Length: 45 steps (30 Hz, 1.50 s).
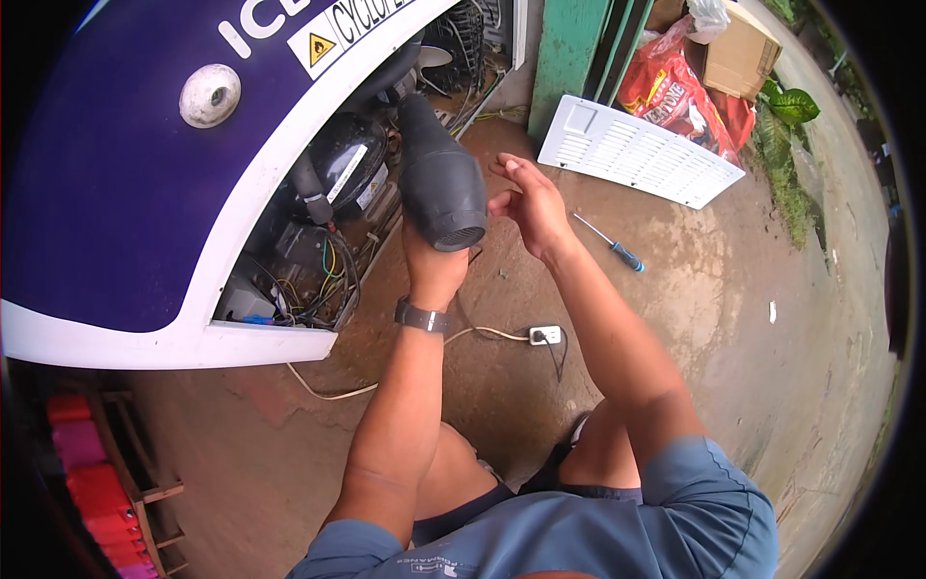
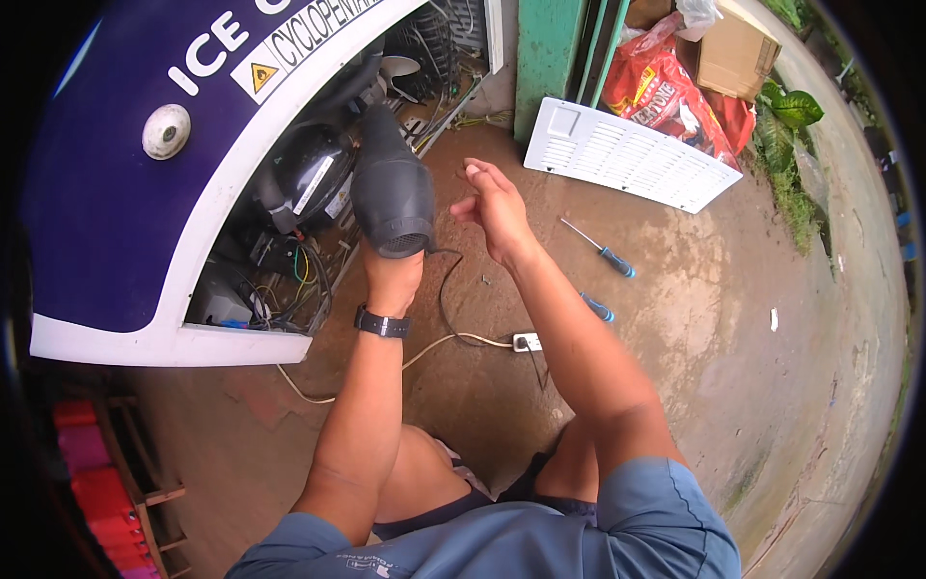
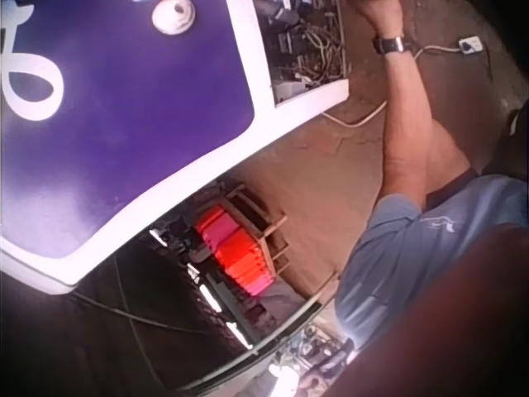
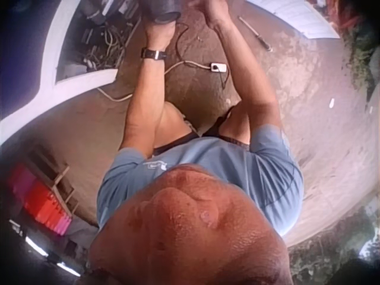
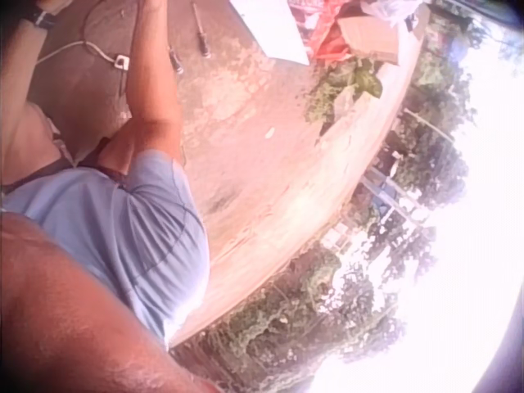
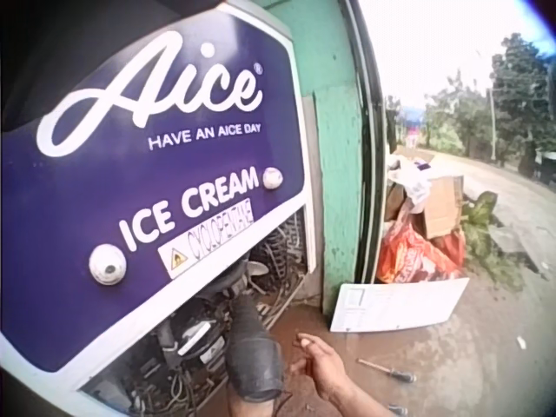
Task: The person performs maintenance on an ice cream freezer by opening the lower service compartment and using a hair dryer to defrost or dry the internal components near the compressor.
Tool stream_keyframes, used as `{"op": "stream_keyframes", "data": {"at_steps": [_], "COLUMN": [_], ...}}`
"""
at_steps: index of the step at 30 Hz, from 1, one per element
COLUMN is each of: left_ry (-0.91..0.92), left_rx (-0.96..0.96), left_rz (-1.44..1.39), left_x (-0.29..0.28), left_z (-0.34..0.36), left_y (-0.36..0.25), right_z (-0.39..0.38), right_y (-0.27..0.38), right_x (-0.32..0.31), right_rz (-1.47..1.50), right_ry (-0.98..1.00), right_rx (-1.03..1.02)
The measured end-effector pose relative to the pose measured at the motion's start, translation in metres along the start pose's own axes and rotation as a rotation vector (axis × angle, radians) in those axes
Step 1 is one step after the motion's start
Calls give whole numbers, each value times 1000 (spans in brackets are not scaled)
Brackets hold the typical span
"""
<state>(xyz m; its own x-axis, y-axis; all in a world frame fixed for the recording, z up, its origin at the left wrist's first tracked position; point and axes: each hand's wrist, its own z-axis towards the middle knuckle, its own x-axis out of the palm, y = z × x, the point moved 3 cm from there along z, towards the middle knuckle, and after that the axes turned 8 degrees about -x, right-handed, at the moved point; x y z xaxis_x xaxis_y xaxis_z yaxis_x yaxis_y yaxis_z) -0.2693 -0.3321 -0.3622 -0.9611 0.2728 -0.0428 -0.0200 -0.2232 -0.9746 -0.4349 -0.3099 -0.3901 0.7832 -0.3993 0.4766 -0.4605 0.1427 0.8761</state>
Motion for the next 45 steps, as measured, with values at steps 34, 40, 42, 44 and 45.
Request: {"op": "stream_keyframes", "data": {"at_steps": [34, 40, 42, 44, 45], "left_ry": [-32, -92, -85, -80, -83], "left_rx": [3, 19, 15, 28, 35], "left_rz": [82, 28, 23, 41, 45], "left_x": [-8, -1, -2, -4, -8], "left_z": [5, 5, 4, 4, 5], "left_y": [21, 17, 15, 11, 11], "right_z": [-54, -52, -50, -40, -32], "right_y": [-20, -24, -27, -23, -18], "right_x": [-32, -35, -35, -31, -25], "right_rz": [105, 67, 36, 68, 99], "right_ry": [-137, -113, -76, -80, -78], "right_rx": [34, 66, 102, 119, 137]}}
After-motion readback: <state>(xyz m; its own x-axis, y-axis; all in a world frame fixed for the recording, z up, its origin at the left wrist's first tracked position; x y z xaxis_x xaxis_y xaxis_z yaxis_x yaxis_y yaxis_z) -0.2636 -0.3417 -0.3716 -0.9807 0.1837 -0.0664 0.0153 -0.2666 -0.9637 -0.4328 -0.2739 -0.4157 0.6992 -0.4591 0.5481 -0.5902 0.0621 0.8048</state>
